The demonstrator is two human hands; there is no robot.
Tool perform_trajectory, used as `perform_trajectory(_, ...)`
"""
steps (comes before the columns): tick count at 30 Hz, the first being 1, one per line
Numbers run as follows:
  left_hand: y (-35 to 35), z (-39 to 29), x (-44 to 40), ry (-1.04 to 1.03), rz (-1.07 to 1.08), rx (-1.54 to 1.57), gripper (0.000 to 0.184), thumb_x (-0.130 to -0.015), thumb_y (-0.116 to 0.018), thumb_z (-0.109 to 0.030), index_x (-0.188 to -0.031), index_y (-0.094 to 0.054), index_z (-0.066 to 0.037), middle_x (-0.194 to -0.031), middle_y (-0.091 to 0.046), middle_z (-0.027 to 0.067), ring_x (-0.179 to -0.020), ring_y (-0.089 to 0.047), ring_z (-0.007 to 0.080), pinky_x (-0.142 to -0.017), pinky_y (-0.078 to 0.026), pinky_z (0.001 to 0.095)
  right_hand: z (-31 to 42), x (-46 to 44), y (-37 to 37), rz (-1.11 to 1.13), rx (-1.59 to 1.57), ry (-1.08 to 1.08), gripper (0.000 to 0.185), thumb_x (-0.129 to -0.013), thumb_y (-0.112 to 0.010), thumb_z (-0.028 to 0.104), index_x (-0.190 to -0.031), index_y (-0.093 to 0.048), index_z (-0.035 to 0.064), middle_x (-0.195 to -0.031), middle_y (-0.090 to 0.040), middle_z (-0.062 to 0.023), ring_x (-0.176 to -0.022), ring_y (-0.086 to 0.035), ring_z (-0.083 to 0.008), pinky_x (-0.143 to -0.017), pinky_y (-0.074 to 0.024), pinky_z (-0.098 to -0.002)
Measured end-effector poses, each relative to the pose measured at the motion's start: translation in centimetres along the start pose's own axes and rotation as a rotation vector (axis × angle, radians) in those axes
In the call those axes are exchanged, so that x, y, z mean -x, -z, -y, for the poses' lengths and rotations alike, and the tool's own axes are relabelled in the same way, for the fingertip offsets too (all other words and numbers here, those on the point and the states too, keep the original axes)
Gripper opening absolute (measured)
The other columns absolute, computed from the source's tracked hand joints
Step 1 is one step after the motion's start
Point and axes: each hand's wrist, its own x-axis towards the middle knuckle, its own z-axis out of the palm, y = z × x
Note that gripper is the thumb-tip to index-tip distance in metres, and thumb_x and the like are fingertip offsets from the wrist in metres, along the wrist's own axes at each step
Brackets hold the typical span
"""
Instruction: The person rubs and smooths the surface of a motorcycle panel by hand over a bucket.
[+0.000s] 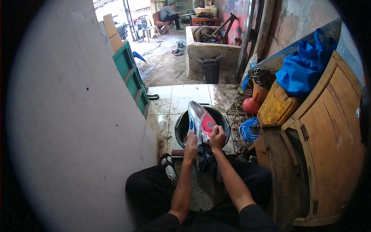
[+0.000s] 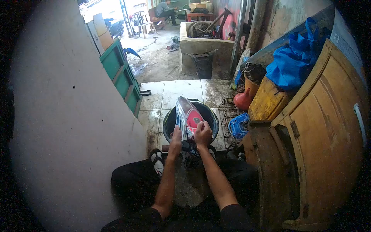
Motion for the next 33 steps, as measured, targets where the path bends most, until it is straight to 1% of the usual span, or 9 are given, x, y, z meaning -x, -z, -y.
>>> perform_trajectory(4, 1.2, -7.0, 0.5, 0.033, -0.008, -0.02, 0.063, -0.106, -0.035, -0.04, -0.145, -0.038, 0.01, -0.153, -0.034, 0.0299, -0.146, -0.028, 0.0379, -0.121, -0.018, 0.0403, 0.7, 0.0, 0.6, 0.088, -0.058, -0.098, 0.032, -0.098, -0.051, 0.027, -0.08, -0.062, 0.0016, -0.076, -0.065, -0.0196, -0.071, -0.064, -0.0403, -0.063, -0.0481, -0.0489)
perform_trajectory(9, 0.1, 3.7, -0.7, 0.166, -0.135, -0.016, 0.061, -0.106, -0.034, -0.037, -0.144, -0.038, 0.011, -0.152, -0.033, 0.0313, -0.144, -0.029, 0.0416, -0.121, -0.018, 0.0432, 0.7, 0.3, 0.7, 0.075, -0.041, -0.096, 0.034, -0.098, -0.052, 0.028, -0.079, -0.061, 0.0016, -0.075, -0.065, -0.0189, -0.071, -0.064, -0.0399, -0.063, -0.0484, -0.0482)
perform_trajectory(11, -1.6, 8.8, -1.2, -0.137, -0.057, -0.232, 0.06, -0.106, -0.034, -0.036, -0.144, -0.038, 0.01, -0.153, -0.033, 0.0305, -0.145, -0.028, 0.0419, -0.121, -0.018, 0.0445, 0.5, -0.1, 0.4, 0.069, -0.04, -0.073, 0.034, -0.098, -0.052, 0.029, -0.079, -0.061, 0.0016, -0.074, -0.065, -0.0188, -0.071, -0.064, -0.0397, -0.064, -0.0485, -0.0479)
perform_trajectory(15, 0.6, -7.5, 1.0, 0.013, -0.029, -0.067, 0.063, -0.105, -0.039, -0.039, -0.146, -0.037, 0.009, -0.154, -0.033, 0.0288, -0.146, -0.027, 0.0394, -0.121, -0.015, 0.0423, 0.3, 0.0, 0.2, 0.081, -0.048, -0.078, 0.034, -0.098, -0.052, 0.029, -0.079, -0.061, 0.0024, -0.076, -0.066, -0.0177, -0.072, -0.065, -0.0389, -0.064, -0.049, -0.0473)
perform_trajectory(21, 0.7, 2.6, -1.0, 0.102, -0.087, -0.019, 0.063, -0.105, -0.038, -0.039, -0.145, -0.037, 0.011, -0.155, -0.031, 0.0284, -0.147, -0.026, 0.0387, -0.12, -0.019, 0.041, 0.9, 0.1, 0.8, 0.078, -0.053, -0.089, 0.033, -0.098, -0.051, 0.029, -0.081, -0.063, 0.0028, -0.077, -0.067, -0.0182, -0.073, -0.066, -0.0383, -0.063, -0.0497, -0.0472)
perform_trajectory(23, -0.2, 6.6, -1.7, -0.099, 0.055, -0.277, 0.062, -0.106, -0.036, -0.039, -0.146, -0.036, 0.009, -0.156, -0.029, 0.0276, -0.147, -0.025, 0.0392, -0.121, -0.018, 0.0415, 0.7, 0.2, 0.5, 0.029, -0.042, -0.045, 0.034, -0.098, -0.051, 0.028, -0.081, -0.064, 0.003, -0.074, -0.066, -0.0176, -0.07, -0.066, -0.0377, -0.062, -0.0488, -0.0461)
perform_trajectory(24, -0.1, 2.0, -0.7, 0.066, -0.008, -0.003, 0.06, -0.106, -0.034, -0.036, -0.147, -0.035, 0.008, -0.157, -0.027, 0.0271, -0.147, -0.024, 0.0403, -0.121, -0.016, 0.044, 0.5, 0.1, 0.3, -0.013, -0.026, -0.008, 0.034, -0.098, -0.052, 0.028, -0.08, -0.066, 0.0032, -0.07, -0.065, -0.017, -0.068, -0.065, -0.0371, -0.061, -0.048, -0.0451)
perform_trajectory(27, 0.6, -6.4, 0.9, -0.011, 0.007, 0.033, 0.058, -0.107, -0.033, -0.035, -0.146, -0.037, 0.008, -0.156, -0.03, 0.0273, -0.147, -0.025, 0.0395, -0.121, -0.015, 0.0429, 0.4, 0.0, 0.3, 0.046, -0.052, -0.083, 0.034, -0.098, -0.052, 0.027, -0.079, -0.065, 0.0029, -0.07, -0.064, -0.0173, -0.068, -0.064, -0.0373, -0.06, -0.0464, -0.0461)
perform_trajectory(33, 0.8, 0.7, -1.3, 0.106, -0.084, 0.006, 0.058, -0.108, -0.028, -0.035, -0.147, -0.037, 0.006, -0.154, -0.035, 0.0258, -0.147, -0.027, 0.0352, -0.121, -0.017, 0.0371, 0.2, 0.3, 0.4, 0.032, -0.043, -0.044, 0.034, -0.098, -0.052, 0.027, -0.078, -0.064, 0.003, -0.071, -0.064, -0.0173, -0.067, -0.064, -0.0371, -0.06, -0.0456, -0.0465)
